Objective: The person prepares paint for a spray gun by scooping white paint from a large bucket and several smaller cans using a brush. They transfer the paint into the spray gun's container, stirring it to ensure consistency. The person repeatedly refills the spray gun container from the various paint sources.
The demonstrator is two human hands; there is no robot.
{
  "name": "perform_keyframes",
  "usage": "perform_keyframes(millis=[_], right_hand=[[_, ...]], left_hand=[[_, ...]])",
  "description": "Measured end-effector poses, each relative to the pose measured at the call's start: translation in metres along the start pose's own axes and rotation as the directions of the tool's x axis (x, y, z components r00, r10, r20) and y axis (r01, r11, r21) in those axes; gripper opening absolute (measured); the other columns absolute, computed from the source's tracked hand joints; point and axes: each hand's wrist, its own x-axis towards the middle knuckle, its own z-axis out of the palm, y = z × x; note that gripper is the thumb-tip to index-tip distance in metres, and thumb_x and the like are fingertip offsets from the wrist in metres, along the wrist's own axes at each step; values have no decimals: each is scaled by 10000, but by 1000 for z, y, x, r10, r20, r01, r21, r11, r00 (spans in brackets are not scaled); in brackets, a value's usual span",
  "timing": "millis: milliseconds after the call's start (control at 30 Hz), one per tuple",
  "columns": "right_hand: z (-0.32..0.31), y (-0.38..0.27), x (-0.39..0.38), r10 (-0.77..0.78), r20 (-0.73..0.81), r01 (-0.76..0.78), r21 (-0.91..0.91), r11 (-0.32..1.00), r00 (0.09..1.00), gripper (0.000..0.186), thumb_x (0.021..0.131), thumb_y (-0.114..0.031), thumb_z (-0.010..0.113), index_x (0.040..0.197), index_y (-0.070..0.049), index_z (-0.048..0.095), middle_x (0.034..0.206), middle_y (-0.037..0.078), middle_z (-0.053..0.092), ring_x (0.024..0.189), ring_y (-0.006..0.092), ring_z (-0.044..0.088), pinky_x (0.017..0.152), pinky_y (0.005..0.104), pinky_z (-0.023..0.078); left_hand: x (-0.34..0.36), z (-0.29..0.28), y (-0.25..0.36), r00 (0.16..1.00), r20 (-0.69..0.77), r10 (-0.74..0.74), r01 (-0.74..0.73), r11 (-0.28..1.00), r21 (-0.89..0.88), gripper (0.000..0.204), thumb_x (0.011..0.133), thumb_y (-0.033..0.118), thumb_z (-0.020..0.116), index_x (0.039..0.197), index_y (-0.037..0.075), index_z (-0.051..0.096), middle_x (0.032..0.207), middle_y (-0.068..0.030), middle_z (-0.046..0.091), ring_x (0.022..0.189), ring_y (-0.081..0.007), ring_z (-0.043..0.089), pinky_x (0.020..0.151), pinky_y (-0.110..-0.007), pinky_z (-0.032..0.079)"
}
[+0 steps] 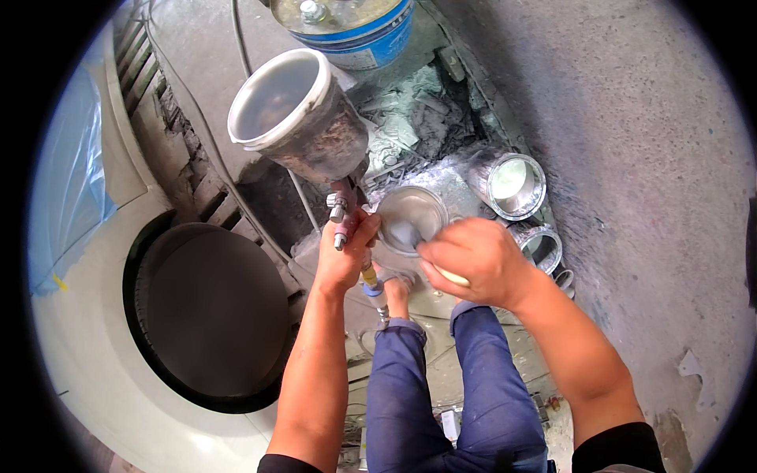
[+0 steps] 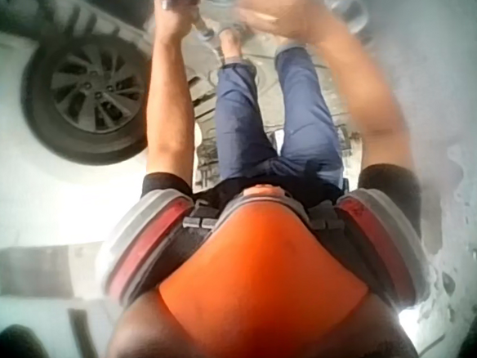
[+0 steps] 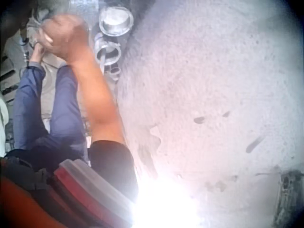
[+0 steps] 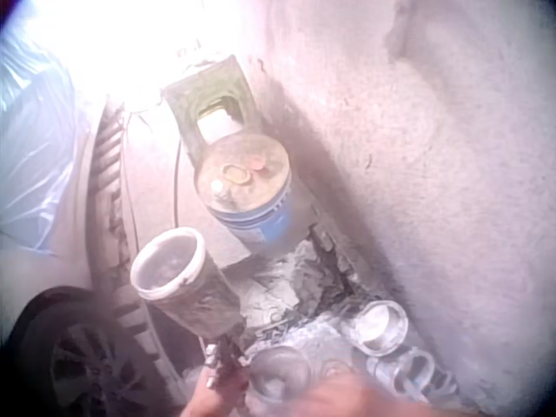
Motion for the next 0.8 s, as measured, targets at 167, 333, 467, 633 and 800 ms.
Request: perform_keyframes(millis=[167, 333, 467, 633, 800], right_hand=[[-6, 14, -4, 65, -121, -56, 76, 995, 991, 106, 740, -134, 698, 786, -76, 623, 670, 67, 564, 597, 267, 587, 564, 375, 487], [-2, 4, 4, -68, 63, 60, 115, 992, 996, 144, 708, -95, 711, 828, -54, 641, 716, 75, 593, 635, 270, 604, 575, 370, 488], [-18, 2, -3, -143, 202, 100, 207, 973, 969, 195, 687, -79, 723, 870, -57, 657, 753, 72, 614, 640, 280, 604, 589, 371, 490], [-25, 8, 5, 96, 101, -120, 264, 957, 990, 115, 740, -128, 697, 812, -49, 653, 715, 96, 615, 646, 300, 628, 554, 359, 494], [-2, -7, 8, 705, 112, -608, 610, 508, 701, 130, 811, -137, 681, 811, -7, 675, 652, 101, 658, 587, 104, 608, 557, 265, 482]], left_hand=[[2, -9, -4, 994, 12, 107, -107, 994, -26, 173, 889, 175, 662, 792, 62, 572, 670, 1, 524, 561, -71, 435, 501, -246, 338], [2, -12, 0, 997, 60, 49, -47, 998, -29, 167, 891, 180, 667, 812, 68, 572, 689, 11, 518, 577, -64, 432, 512, -244, 341], [2, -20, -7, 990, 85, 116, -113, 992, -48, 145, 896, 174, 663, 849, 66, 578, 713, 23, 510, 594, -60, 427, 522, -238, 341], [-5, -14, -6, 988, 74, 132, -130, 991, -37, 97, 891, 112, 663, 882, 57, 584, 753, 35, 514, 636, -54, 431, 552, -239, 352], [-8, -10, -14, 963, 2, 268, -268, 963, 14, 95, 878, 73, 677, 885, 52, 585, 786, 35, 536, 674, -56, 449, 594, -237, 385]])
